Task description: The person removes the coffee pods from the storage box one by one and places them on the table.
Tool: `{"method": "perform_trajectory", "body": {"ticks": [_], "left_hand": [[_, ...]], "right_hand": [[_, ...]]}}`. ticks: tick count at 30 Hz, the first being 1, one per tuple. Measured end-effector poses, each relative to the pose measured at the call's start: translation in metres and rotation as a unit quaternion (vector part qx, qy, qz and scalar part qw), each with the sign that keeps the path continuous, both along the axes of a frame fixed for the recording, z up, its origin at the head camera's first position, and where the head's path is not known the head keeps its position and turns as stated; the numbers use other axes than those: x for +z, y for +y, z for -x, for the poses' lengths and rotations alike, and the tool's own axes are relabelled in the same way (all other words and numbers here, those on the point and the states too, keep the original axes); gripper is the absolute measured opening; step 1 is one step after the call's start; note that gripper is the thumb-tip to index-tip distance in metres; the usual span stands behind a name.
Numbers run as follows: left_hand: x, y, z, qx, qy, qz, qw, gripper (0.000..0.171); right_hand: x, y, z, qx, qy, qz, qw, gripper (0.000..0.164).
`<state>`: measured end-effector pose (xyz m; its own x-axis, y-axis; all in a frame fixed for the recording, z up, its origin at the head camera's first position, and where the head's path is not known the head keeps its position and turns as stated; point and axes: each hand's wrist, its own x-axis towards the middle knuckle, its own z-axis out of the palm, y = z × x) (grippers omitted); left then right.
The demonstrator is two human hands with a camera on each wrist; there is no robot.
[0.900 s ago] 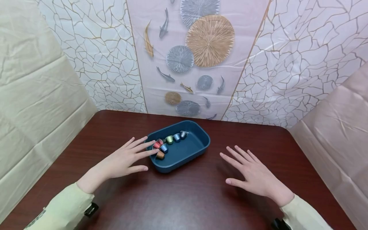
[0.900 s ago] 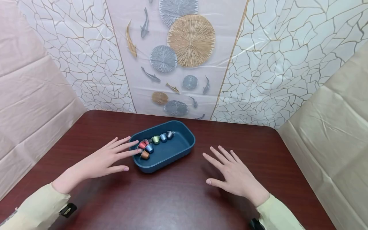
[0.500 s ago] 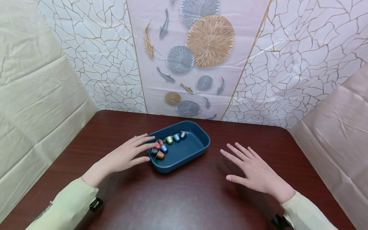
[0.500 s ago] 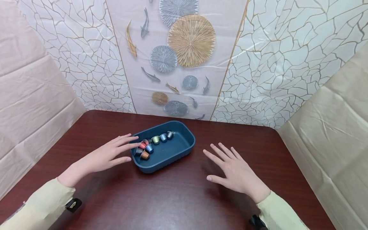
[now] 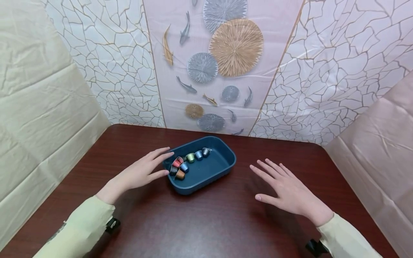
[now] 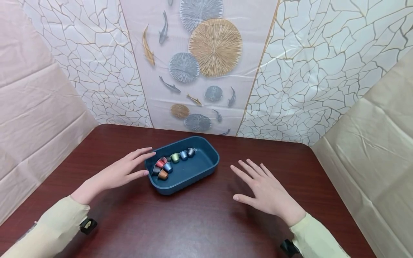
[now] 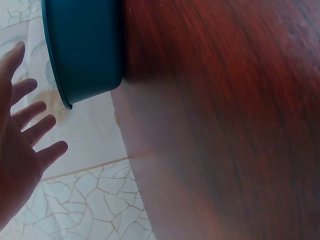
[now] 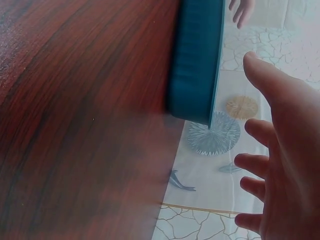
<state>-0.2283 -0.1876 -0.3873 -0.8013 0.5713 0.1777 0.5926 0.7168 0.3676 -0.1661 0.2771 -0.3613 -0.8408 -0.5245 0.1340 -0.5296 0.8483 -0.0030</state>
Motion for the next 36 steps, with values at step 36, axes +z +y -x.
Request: {"method": "perform_trajectory", "body": {"ticks": [36], "left_hand": [[-0.019, 0.004, 0.009, 0.075, -0.065, -0.009, 0.9950, 0.086]], "right_hand": [[0.004, -0.009, 0.001, 0.008, -0.011, 0.008, 1.000, 0.083]]}}
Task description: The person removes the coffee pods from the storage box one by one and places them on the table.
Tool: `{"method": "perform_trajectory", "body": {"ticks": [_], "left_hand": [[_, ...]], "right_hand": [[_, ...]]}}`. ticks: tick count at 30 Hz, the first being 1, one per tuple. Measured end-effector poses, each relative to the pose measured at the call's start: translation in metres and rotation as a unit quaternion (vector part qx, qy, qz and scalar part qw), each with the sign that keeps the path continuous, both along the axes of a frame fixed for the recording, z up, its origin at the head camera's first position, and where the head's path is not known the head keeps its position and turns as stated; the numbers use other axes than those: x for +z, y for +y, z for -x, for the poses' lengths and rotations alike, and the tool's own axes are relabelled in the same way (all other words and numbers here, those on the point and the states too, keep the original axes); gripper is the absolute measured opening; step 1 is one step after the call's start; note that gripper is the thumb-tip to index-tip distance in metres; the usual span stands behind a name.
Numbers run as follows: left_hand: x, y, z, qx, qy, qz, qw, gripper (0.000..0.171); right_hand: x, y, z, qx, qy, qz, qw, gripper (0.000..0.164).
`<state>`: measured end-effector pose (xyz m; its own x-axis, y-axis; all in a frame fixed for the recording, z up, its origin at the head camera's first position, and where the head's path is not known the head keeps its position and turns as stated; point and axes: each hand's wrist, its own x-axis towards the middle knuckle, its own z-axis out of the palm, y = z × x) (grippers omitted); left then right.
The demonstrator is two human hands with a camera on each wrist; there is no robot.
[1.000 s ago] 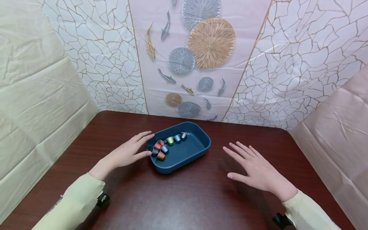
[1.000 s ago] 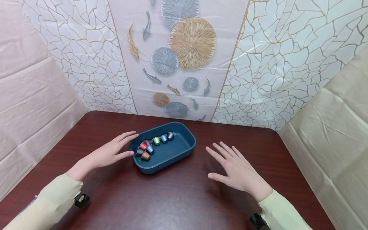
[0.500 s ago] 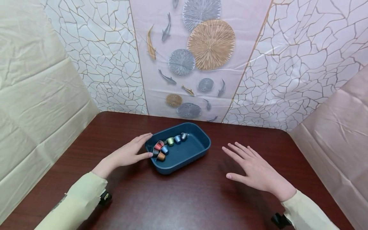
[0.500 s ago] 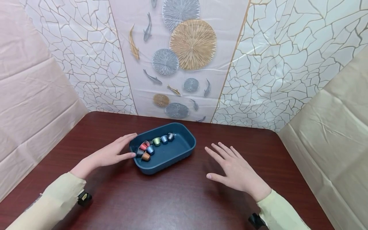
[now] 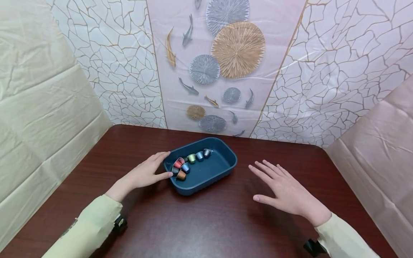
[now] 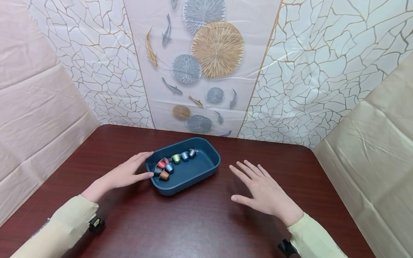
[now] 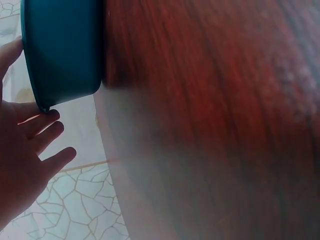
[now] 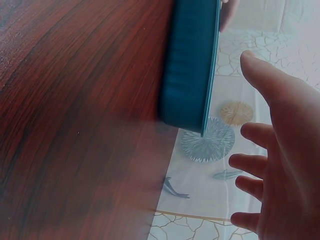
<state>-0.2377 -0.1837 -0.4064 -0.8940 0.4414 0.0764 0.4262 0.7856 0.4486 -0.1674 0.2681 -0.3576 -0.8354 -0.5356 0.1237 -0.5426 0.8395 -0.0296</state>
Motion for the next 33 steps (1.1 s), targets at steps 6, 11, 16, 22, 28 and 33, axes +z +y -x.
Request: {"method": "perform_trajectory", "body": {"ticks": [6, 11, 16, 22, 28, 33], "left_hand": [[0.001, 0.001, -0.004, 0.005, 0.018, 0.001, 0.9998, 0.083], [0.000, 0.002, -0.007, 0.011, 0.036, 0.013, 0.9992, 0.081], [0.001, 0.003, -0.011, 0.017, 0.050, 0.025, 0.9983, 0.081], [0.000, -0.001, -0.016, 0.007, 0.063, 0.035, 0.9974, 0.081], [-0.001, -0.008, -0.024, -0.009, 0.078, 0.039, 0.9962, 0.075], [-0.001, -0.009, -0.031, -0.017, 0.087, 0.044, 0.9950, 0.071]], "right_hand": [[0.001, -0.001, 0.000, -0.001, -0.002, 0.000, 1.000, 0.084], [0.001, -0.002, 0.000, 0.001, -0.003, -0.002, 1.000, 0.084], [0.001, -0.003, 0.000, 0.002, -0.004, -0.003, 1.000, 0.084], [0.000, -0.004, 0.001, 0.007, -0.001, -0.003, 1.000, 0.084], [0.002, -0.009, 0.003, 0.030, 0.016, 0.001, 0.999, 0.082], [0.004, -0.011, 0.004, 0.043, 0.028, 0.002, 0.999, 0.081]]}}
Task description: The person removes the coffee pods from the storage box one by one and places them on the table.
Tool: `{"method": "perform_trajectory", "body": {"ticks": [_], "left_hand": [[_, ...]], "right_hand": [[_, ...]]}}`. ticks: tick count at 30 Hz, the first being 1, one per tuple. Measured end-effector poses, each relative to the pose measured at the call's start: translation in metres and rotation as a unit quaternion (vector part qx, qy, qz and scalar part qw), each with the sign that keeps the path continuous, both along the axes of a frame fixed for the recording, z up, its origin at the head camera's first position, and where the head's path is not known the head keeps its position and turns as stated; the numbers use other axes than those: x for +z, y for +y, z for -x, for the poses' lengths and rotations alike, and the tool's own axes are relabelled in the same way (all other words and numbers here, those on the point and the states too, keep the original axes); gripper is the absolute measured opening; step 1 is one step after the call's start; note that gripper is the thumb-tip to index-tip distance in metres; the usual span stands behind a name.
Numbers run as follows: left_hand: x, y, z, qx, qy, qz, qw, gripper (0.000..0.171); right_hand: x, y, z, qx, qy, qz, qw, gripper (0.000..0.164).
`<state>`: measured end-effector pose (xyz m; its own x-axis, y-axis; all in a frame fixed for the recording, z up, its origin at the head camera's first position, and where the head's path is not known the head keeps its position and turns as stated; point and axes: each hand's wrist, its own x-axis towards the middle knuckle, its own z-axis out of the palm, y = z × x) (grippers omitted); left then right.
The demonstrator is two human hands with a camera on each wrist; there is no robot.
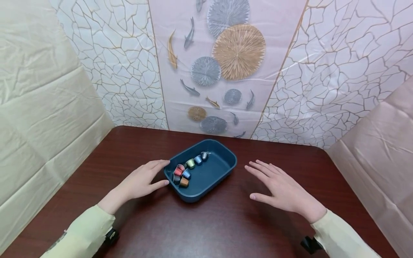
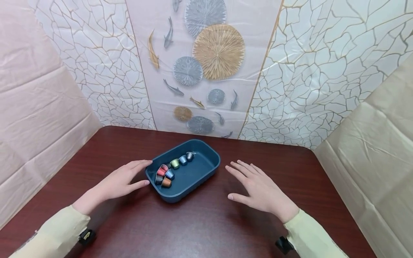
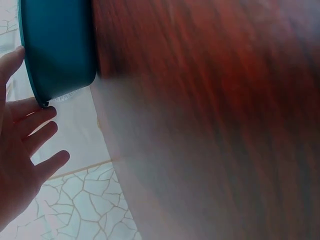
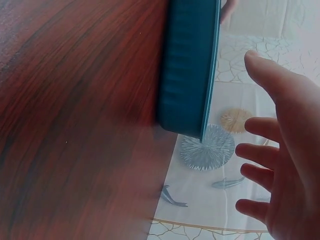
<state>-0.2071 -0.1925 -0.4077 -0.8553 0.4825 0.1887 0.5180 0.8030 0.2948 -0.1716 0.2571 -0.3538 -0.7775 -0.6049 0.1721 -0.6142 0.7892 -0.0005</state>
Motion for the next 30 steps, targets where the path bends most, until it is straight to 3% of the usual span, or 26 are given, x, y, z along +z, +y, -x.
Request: {"method": "perform_trajectory", "body": {"ticks": [5, 14, 21, 25, 30], "left_hand": [[0.000, 0.002, -0.003, 0.008, 0.001, 0.002, 1.0000, 0.066], [-0.002, 0.009, -0.005, 0.024, 0.055, 0.005, 0.9982, 0.063], [0.001, 0.017, -0.015, 0.049, 0.064, 0.005, 0.9967, 0.062], [0.004, 0.023, -0.022, 0.102, 0.033, -0.035, 0.9936, 0.060], [0.009, 0.028, -0.032, 0.184, -0.044, -0.085, 0.9782, 0.057]], "right_hand": [[0.001, 0.000, 0.002, 0.003, -0.001, -0.002, 1.000, 0.081], [0.004, 0.002, 0.003, 0.001, -0.003, -0.002, 1.000, 0.081], [0.005, 0.003, 0.003, 0.003, 0.003, -0.003, 1.000, 0.081], [0.006, 0.002, 0.003, 0.006, 0.006, -0.002, 1.000, 0.081], [0.009, 0.000, 0.003, 0.016, 0.016, -0.001, 1.000, 0.079]]}}
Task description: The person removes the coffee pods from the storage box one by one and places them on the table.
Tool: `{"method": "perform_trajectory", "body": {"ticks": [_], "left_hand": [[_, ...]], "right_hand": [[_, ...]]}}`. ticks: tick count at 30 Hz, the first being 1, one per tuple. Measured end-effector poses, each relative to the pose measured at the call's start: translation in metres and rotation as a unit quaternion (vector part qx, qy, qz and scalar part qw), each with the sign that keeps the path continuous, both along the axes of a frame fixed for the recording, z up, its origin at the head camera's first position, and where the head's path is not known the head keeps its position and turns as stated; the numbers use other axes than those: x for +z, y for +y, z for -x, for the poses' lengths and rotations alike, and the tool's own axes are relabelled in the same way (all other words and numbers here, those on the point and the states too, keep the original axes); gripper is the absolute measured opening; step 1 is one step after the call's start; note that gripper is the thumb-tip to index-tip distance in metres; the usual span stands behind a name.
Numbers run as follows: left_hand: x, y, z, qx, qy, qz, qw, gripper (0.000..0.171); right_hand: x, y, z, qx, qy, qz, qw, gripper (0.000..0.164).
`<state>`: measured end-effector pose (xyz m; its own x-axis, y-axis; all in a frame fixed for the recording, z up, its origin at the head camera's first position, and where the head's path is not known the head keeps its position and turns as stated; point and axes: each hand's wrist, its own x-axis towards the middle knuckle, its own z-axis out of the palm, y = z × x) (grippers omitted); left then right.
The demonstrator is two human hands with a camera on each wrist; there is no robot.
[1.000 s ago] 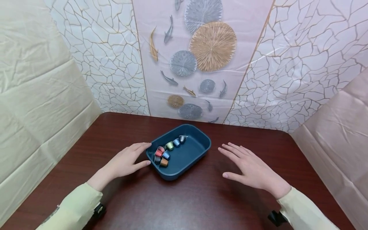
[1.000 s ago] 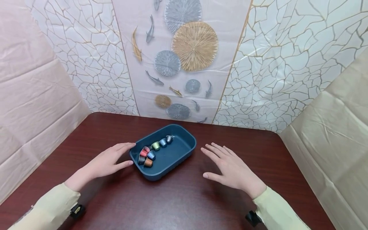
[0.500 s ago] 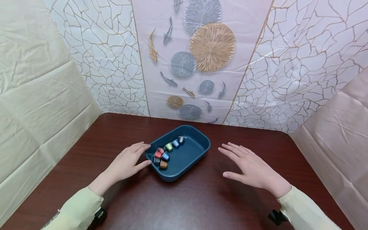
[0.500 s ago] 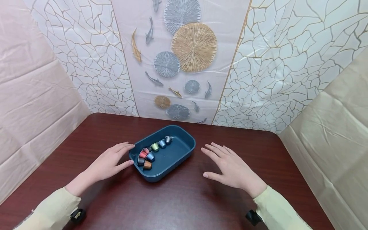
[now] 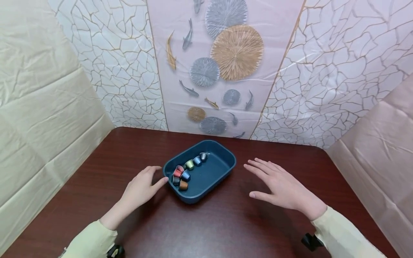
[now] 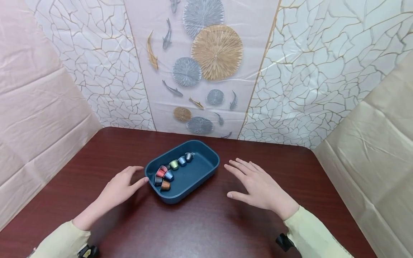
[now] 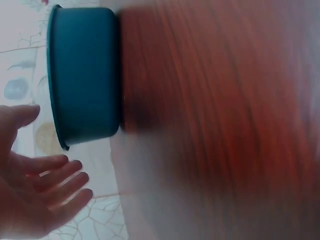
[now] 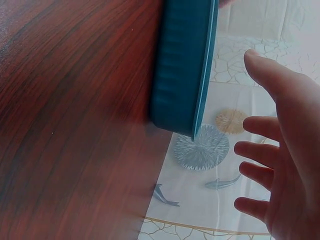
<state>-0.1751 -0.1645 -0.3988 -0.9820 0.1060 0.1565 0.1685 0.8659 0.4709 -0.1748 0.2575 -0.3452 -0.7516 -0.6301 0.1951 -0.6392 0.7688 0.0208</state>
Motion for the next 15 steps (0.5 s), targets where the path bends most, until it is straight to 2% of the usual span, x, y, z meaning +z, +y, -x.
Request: {"method": "perform_trajectory", "body": {"ticks": [4, 7, 10, 15], "left_hand": [[0.001, 0.002, -0.007, 0.033, -0.038, -0.040, 0.9979, 0.049], [-0.001, 0.005, -0.011, 0.036, -0.054, -0.090, 0.9938, 0.041], [-0.004, 0.011, -0.016, 0.035, -0.072, -0.144, 0.9864, 0.038], [-0.009, 0.022, -0.022, 0.040, -0.091, -0.197, 0.9753, 0.036]], "right_hand": [[0.005, -0.001, 0.000, 0.009, 0.013, -0.002, 1.000, 0.078], [0.010, -0.003, 0.000, 0.011, 0.017, -0.004, 1.000, 0.078], [0.016, -0.007, 0.002, 0.017, 0.015, -0.005, 1.000, 0.079], [0.023, -0.016, 0.007, 0.024, 0.009, -0.007, 1.000, 0.079]]}}
